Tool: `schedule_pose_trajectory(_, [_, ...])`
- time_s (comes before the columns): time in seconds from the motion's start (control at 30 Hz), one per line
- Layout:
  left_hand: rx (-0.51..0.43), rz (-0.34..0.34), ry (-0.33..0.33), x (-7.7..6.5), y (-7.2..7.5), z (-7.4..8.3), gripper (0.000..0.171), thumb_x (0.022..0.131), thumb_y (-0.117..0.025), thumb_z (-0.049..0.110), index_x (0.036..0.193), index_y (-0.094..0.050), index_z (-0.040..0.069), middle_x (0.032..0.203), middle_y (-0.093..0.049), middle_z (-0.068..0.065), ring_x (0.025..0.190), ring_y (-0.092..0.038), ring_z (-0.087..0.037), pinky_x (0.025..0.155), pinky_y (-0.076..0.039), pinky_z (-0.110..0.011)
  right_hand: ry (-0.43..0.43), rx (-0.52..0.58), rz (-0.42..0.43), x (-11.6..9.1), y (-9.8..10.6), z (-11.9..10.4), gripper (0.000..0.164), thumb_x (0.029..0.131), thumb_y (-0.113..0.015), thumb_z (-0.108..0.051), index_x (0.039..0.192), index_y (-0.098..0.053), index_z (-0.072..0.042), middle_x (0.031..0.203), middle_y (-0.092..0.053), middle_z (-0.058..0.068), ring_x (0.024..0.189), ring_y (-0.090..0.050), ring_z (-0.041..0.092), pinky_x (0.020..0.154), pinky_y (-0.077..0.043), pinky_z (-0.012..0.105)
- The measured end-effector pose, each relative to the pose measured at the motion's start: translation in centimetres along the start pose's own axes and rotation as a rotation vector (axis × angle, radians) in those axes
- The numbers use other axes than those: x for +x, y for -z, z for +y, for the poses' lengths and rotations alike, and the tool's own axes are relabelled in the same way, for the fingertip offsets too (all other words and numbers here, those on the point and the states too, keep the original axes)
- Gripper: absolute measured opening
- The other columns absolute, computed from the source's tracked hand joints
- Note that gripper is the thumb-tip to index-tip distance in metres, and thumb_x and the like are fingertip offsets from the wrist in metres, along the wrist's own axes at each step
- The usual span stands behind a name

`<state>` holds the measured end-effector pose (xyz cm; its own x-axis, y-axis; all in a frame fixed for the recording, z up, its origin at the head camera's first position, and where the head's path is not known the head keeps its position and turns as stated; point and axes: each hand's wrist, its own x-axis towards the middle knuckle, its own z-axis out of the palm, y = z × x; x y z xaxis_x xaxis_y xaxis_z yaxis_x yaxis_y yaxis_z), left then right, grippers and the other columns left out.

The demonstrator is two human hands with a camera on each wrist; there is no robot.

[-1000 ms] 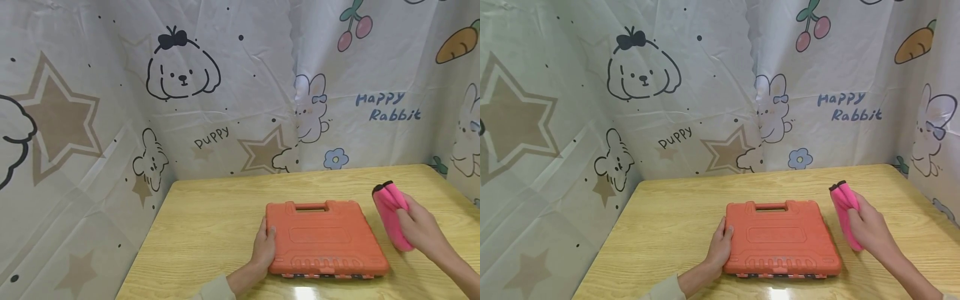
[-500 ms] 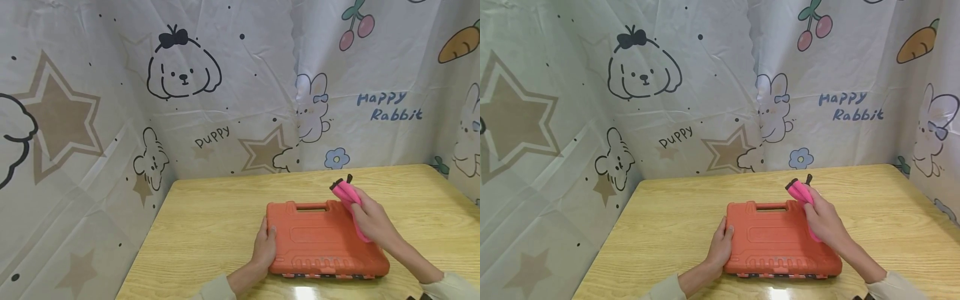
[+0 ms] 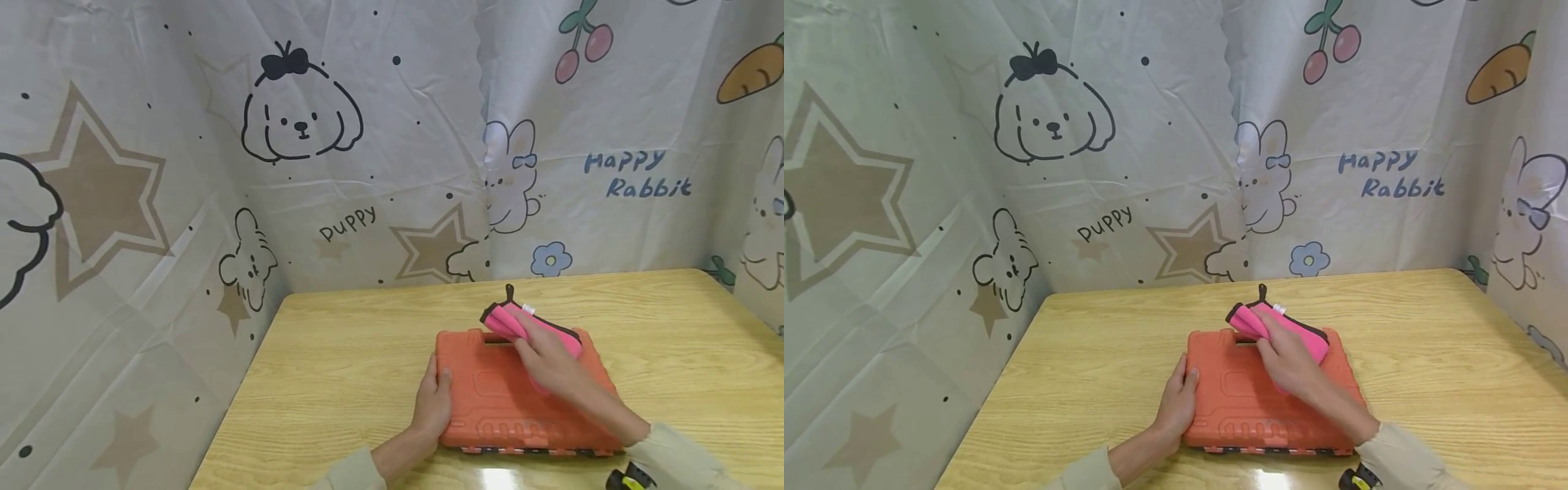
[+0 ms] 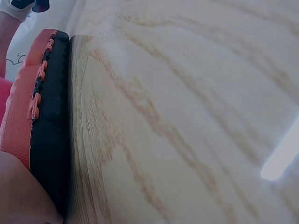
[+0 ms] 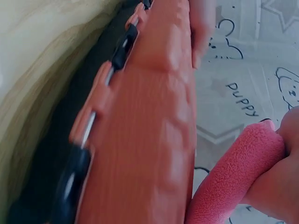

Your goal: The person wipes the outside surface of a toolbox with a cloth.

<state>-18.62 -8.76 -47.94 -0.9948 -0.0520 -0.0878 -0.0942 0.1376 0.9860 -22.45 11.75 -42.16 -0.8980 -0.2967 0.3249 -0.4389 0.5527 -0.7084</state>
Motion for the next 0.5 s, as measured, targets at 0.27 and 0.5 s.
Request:
schedule_pose_trajectory(0.27, [0.014, 0.000, -0.011, 0.2, 0.0, -0.2, 0.057, 0.110, -0.035, 0.021, 0.159, -0.015, 0.001, 0.160, -0.028, -0.017, 0.146, -0.025, -0.033, 0.117, -0.020, -0.052, 0.042, 0.033, -0.098, 1.2, -2.7, -0.5, 0.046, 0.099, -0.050, 0.002, 0.145, -0.048, 0.002, 0.132, -0.060, 0.017, 0.098, -0.055, 0.024, 0.083, -0.047, 0.039])
schedule_pose_trajectory(0.5, [0.024, 0.010, -0.052, 0.2, 0.1, -0.3, 0.054, 0.110, -0.035, 0.018, 0.159, -0.019, 0.001, 0.159, -0.031, -0.016, 0.145, -0.027, -0.032, 0.117, -0.021, -0.051, 0.116, 0.013, -0.205, 2.1, -4.3, -0.8, 0.046, 0.097, -0.052, 0.001, 0.144, -0.053, -0.004, 0.131, -0.062, 0.011, 0.102, -0.056, 0.020, 0.090, -0.049, 0.042])
